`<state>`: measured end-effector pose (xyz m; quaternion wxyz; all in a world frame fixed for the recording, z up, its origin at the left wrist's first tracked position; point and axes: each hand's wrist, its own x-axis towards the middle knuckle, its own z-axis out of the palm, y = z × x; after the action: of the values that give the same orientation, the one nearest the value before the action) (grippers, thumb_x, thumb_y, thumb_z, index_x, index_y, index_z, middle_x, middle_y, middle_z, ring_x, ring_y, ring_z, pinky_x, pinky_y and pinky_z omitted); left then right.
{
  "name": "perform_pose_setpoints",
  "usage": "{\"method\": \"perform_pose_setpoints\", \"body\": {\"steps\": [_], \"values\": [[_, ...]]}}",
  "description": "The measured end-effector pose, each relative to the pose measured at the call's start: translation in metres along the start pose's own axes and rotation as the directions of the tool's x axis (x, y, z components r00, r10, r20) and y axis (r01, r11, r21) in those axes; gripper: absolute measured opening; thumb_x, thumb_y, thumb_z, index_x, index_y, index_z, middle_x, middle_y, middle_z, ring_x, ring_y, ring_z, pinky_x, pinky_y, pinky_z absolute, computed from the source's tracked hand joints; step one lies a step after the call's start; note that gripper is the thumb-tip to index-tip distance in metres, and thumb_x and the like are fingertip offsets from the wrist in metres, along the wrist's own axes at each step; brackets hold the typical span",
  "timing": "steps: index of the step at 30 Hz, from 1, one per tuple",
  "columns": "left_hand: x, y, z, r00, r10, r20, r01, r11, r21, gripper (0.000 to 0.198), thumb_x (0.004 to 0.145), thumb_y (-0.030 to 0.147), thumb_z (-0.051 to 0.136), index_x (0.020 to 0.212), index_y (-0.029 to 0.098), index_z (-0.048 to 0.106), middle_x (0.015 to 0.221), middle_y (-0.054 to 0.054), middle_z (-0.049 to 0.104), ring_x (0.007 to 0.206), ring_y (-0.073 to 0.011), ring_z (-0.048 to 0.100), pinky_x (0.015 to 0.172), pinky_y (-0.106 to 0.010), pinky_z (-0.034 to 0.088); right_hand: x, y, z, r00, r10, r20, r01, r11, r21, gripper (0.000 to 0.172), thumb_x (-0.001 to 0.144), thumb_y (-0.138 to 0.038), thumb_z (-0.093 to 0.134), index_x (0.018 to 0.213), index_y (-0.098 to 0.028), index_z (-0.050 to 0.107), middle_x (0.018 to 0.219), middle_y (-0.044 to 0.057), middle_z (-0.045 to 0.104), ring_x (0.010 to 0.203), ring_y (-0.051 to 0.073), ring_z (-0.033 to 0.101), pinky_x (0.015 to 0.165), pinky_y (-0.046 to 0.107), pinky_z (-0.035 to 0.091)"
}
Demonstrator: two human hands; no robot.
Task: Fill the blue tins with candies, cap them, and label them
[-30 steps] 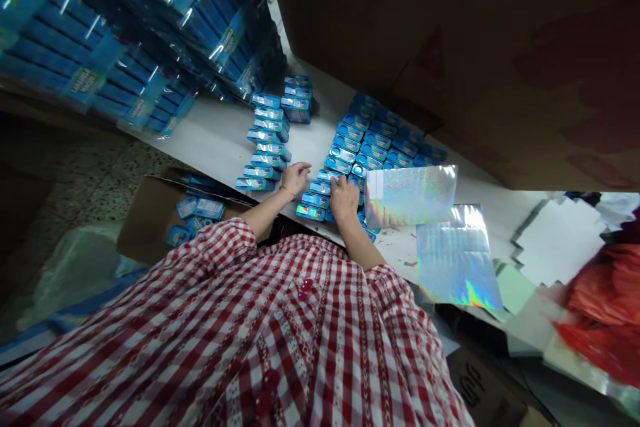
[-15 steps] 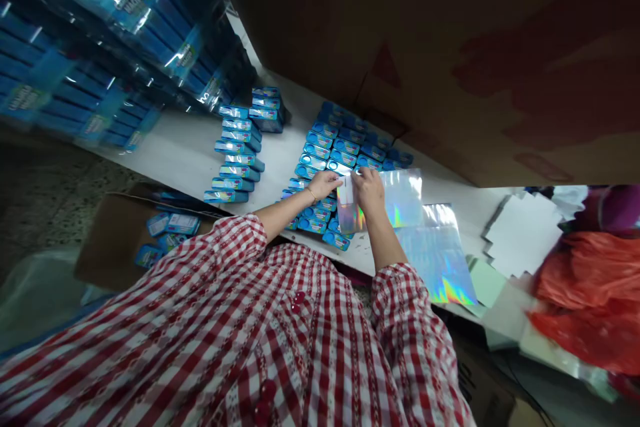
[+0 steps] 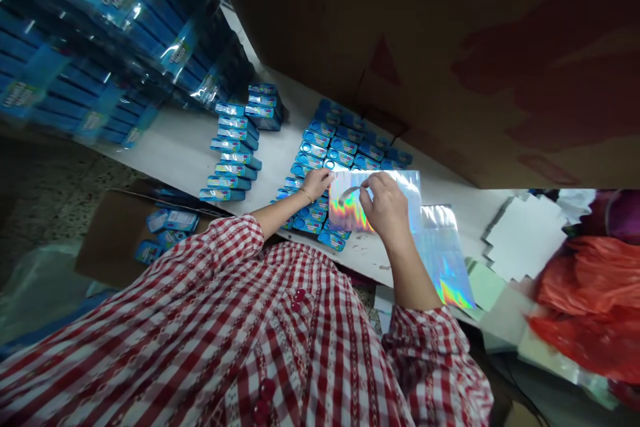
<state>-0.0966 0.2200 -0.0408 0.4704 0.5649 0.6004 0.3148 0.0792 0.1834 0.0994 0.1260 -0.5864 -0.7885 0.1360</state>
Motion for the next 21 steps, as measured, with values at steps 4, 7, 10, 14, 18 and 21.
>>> {"method": "perform_pose_setpoints", "body": {"steps": [4,7,10,14,18,21], "values": [[-0.02,0.008,-0.015,0.997,-0.034,-0.072,0.009,0.944,-0.331,0.028,0.083,0.031,0.054,0.103,0.015,0.065,0.11,-0.009,0.064,0.097,-0.018,0.059,0.084,-0.029,0.046,0.015,-0.01,0.009,0.981,0.185,0.065,-0.195,0.962,0.19,0.017,0.078,-0.031,0.051,0.073,-0.02,0.063,0.077,0.004,0.062,0.06,0.015,0.052,0.063,0.03,0.039],[-0.041,0.012,-0.032,0.993,-0.11,0.037,0.111,0.814,-0.57,0.04,0.089,0.042,0.042,0.109,0.014,0.063,0.107,-0.01,0.066,0.095,-0.0167,0.061,0.078,-0.028,0.048,0.026,-0.014,0.039,0.935,0.318,0.154,-0.353,0.845,0.402,0.018,0.072,-0.034,0.056,0.067,-0.018,0.062,0.065,0.001,0.06,0.053,0.013,0.05,0.057,0.028,0.038],[-0.055,0.006,-0.049,0.991,-0.128,0.04,0.127,0.801,-0.586,0.039,0.077,0.037,0.063,0.107,0.014,0.063,0.096,-0.007,0.068,0.085,-0.0139,0.061,0.075,-0.025,0.048,0.03,-0.021,0.071,0.895,0.373,0.246,-0.443,0.674,0.591,0.024,0.067,-0.04,0.059,0.064,-0.017,0.06,0.058,-0.001,0.057,0.047,0.011,0.047,0.051,0.026,0.037],[-0.056,-0.017,-0.072,0.976,-0.208,-0.061,0.148,0.845,-0.514,0.035,0.072,0.027,0.066,0.103,0.013,0.063,0.078,-0.001,0.065,0.07,-0.0099,0.058,0.07,-0.024,0.047,0.032,-0.038,0.111,0.855,0.415,0.312,-0.507,0.538,0.673,0.028,0.063,-0.044,0.061,0.062,-0.016,0.061,0.049,-0.004,0.052,0.042,0.01,0.043,0.046,0.025,0.034],[-0.042,-0.042,-0.092,0.952,-0.262,-0.155,0.173,0.885,-0.433,0.036,0.069,0.019,0.066,0.103,0.012,0.062,0.068,0.001,0.062,0.062,-0.0095,0.056,0.066,-0.023,0.046,0.041,-0.058,0.144,0.861,0.459,0.221,-0.492,0.638,0.592,0.026,0.066,-0.042,0.058,0.063,-0.017,0.063,0.054,-0.001,0.058,0.051,0.012,0.049,0.051,0.024,0.036],[-0.026,-0.054,-0.101,0.933,-0.287,-0.217,0.194,0.909,-0.368,0.036,0.066,0.014,0.066,0.102,0.013,0.061,0.063,0.003,0.06,0.06,-0.0094,0.056,0.067,-0.023,0.045,0.052,-0.066,0.159,0.868,0.465,0.174,-0.484,0.716,0.503,0.023,0.069,-0.038,0.056,0.063,-0.017,0.064,0.058,0.001,0.062,0.057,0.015,0.053,0.055,0.025,0.037]]}}
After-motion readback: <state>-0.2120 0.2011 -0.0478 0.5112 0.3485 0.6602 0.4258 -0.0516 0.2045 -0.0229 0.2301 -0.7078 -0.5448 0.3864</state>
